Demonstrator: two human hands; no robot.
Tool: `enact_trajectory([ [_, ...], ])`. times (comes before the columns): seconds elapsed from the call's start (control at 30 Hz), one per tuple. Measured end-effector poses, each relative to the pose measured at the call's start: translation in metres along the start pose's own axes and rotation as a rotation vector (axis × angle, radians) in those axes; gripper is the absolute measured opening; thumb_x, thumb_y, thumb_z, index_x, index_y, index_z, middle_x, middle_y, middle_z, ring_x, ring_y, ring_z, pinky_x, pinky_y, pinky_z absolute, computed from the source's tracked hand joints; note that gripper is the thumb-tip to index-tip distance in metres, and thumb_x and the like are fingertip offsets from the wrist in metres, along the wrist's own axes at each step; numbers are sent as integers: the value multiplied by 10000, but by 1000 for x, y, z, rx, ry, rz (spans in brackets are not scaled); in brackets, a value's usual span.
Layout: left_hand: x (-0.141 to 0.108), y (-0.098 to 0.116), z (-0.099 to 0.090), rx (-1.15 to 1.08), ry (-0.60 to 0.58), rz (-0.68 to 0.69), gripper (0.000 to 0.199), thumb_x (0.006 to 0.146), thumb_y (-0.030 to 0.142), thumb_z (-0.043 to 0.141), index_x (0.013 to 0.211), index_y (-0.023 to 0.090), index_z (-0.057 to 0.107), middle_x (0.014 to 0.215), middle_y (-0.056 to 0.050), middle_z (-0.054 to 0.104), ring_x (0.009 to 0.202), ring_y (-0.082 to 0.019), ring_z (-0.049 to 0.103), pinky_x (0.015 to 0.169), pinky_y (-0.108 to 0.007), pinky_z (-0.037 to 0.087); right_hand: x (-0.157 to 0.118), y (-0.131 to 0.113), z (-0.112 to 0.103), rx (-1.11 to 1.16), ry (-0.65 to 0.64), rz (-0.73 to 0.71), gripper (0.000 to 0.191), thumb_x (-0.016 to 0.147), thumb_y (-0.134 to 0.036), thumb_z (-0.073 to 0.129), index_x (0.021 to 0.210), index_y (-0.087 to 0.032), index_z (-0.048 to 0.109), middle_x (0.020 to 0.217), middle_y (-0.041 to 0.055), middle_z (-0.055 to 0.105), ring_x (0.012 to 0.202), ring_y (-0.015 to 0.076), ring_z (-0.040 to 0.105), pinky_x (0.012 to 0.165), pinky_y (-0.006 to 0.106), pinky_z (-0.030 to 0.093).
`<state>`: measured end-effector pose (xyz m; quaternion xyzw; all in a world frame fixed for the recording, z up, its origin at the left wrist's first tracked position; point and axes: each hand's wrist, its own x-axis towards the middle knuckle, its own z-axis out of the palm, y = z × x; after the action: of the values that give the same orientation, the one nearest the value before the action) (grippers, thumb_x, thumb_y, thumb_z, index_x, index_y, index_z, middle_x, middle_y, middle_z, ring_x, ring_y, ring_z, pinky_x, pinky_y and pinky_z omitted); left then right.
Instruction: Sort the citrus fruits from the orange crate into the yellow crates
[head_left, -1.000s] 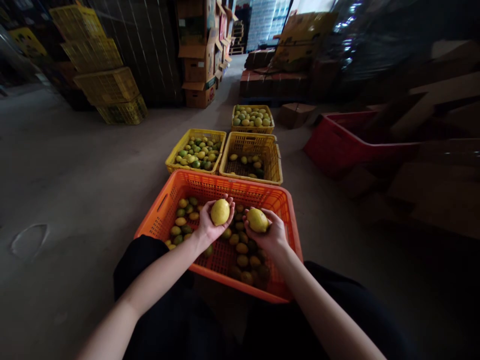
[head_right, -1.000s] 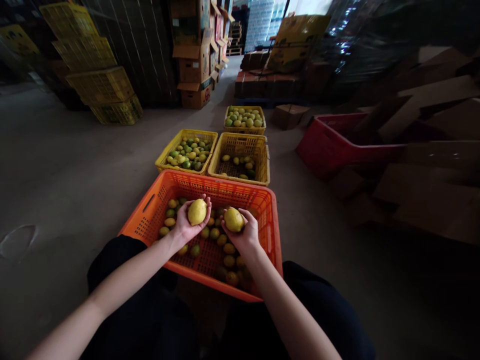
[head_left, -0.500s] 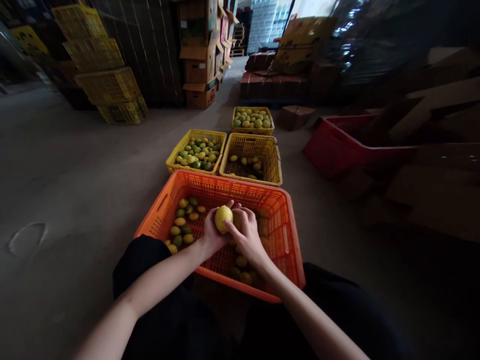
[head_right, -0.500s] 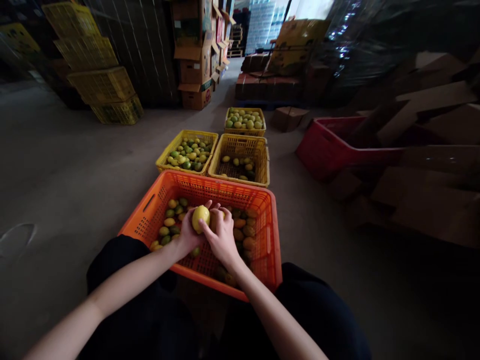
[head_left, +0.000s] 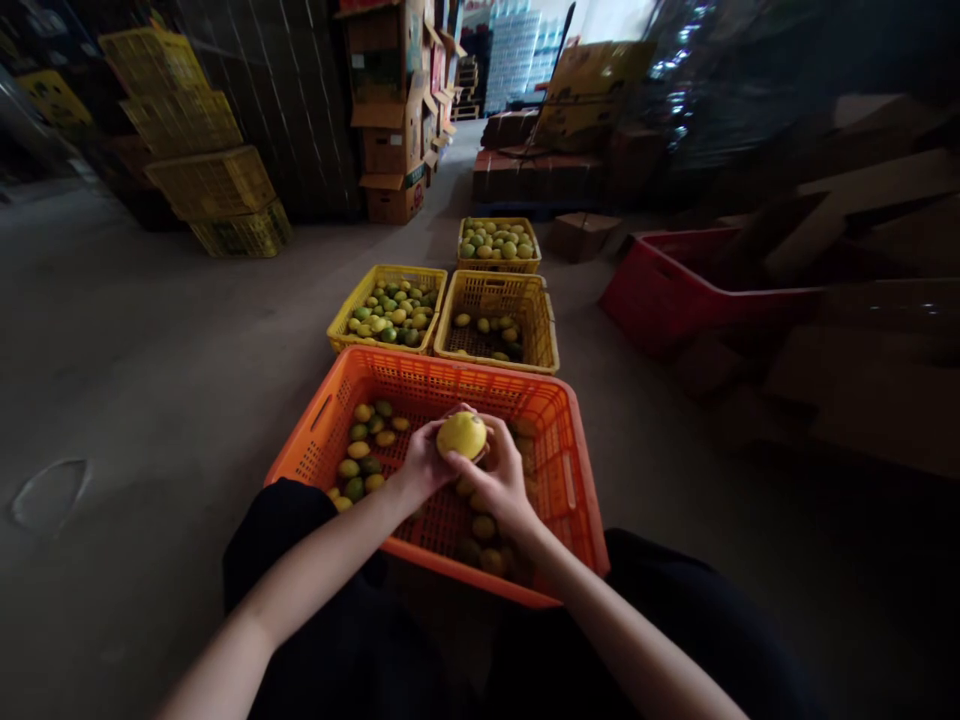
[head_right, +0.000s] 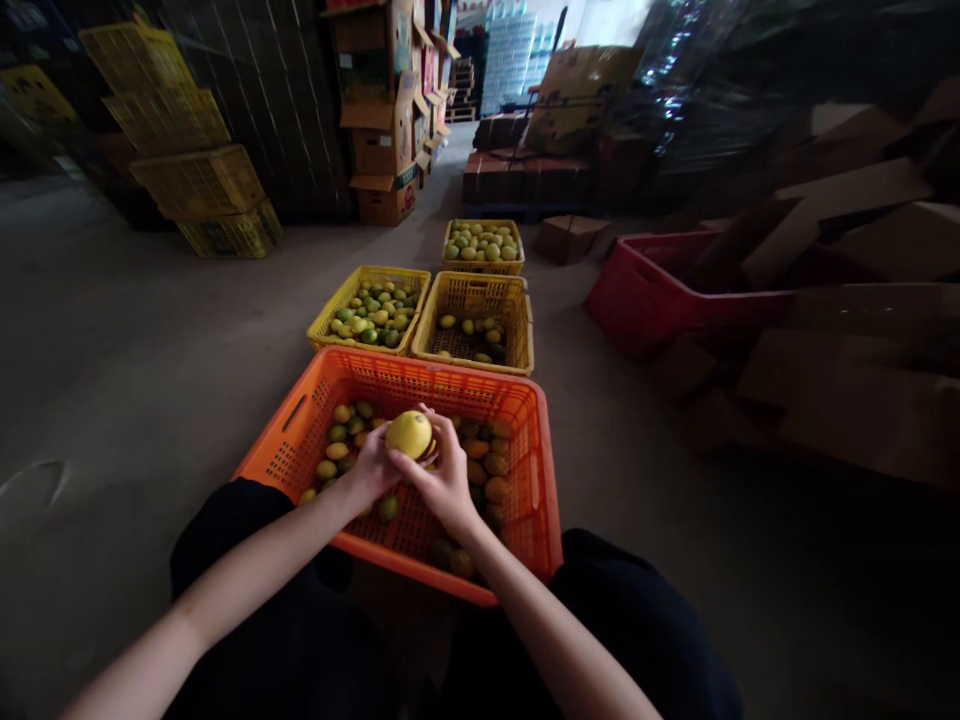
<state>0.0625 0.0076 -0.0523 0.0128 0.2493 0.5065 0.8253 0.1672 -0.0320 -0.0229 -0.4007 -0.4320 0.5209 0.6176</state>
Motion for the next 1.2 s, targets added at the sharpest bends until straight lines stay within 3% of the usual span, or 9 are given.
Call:
enact_trajectory([
  [0.1,-1,4,7,-11,3,-51,364,817,139,417,1145,154,574,888,-65,674,844,-198,642,802,-357,496,10,-7,-8,194,105,102,334,598,-170,746,903,-215,617,838,-24,651,784,129,583,728,223,481],
  [0.23,-7,12,12,-42,-47,-51,345,852,246,421,1155,160,561,921,-81,661,809,-174,636,658,-273,528,28,-23,-24,510,175,291,106,732,-271,598,813,-203,604,766,11,646,735,153,600,662,273,520],
  [0.4,-16,20,9,-109,-24,-20,360,814,333,446,1079,147,602,798,-80,639,574,-121,568,444,-190,469,37,-34,-36,699,260,440,210,787,-406,495,760,-214,577,634,11,588,615,153,564,622,332,539],
  [0.5,-18,22,11,-223,12,73,344,796,343,452,1005,135,629,742,-72,622,600,-139,577,520,-247,517,36,-32,-35,735,213,516,235,768,-422,514,758,-196,579,612,16,566,591,145,546,608,315,532],
  [0.63,-18,29,20,-285,-1,134,295,789,218,434,986,146,642,847,-85,657,915,-217,625,766,-351,540,36,-28,-32,765,215,574,219,778,-386,493,782,-190,588,653,35,597,654,162,574,654,340,542],
  [0.7,-18,34,24,-254,-33,139,305,780,175,437,1004,166,645,905,-77,667,1001,-236,606,815,-387,526,38,-27,-33,767,215,573,220,786,-364,475,802,-178,593,690,55,617,696,174,593,675,347,544],
  [0.97,-16,40,22,-343,1,135,351,772,177,451,1078,160,622,848,-72,680,925,-206,638,769,-312,548,39,-23,-38,814,172,552,270,816,-337,438,920,-139,589,751,79,632,621,141,572,581,269,530],
  [1.2,-16,38,21,-336,8,97,291,749,182,470,964,120,656,820,-87,677,908,-216,638,722,-303,551,38,-17,-39,788,163,589,249,775,-318,491,938,-155,585,753,79,642,627,164,574,559,294,525],
])
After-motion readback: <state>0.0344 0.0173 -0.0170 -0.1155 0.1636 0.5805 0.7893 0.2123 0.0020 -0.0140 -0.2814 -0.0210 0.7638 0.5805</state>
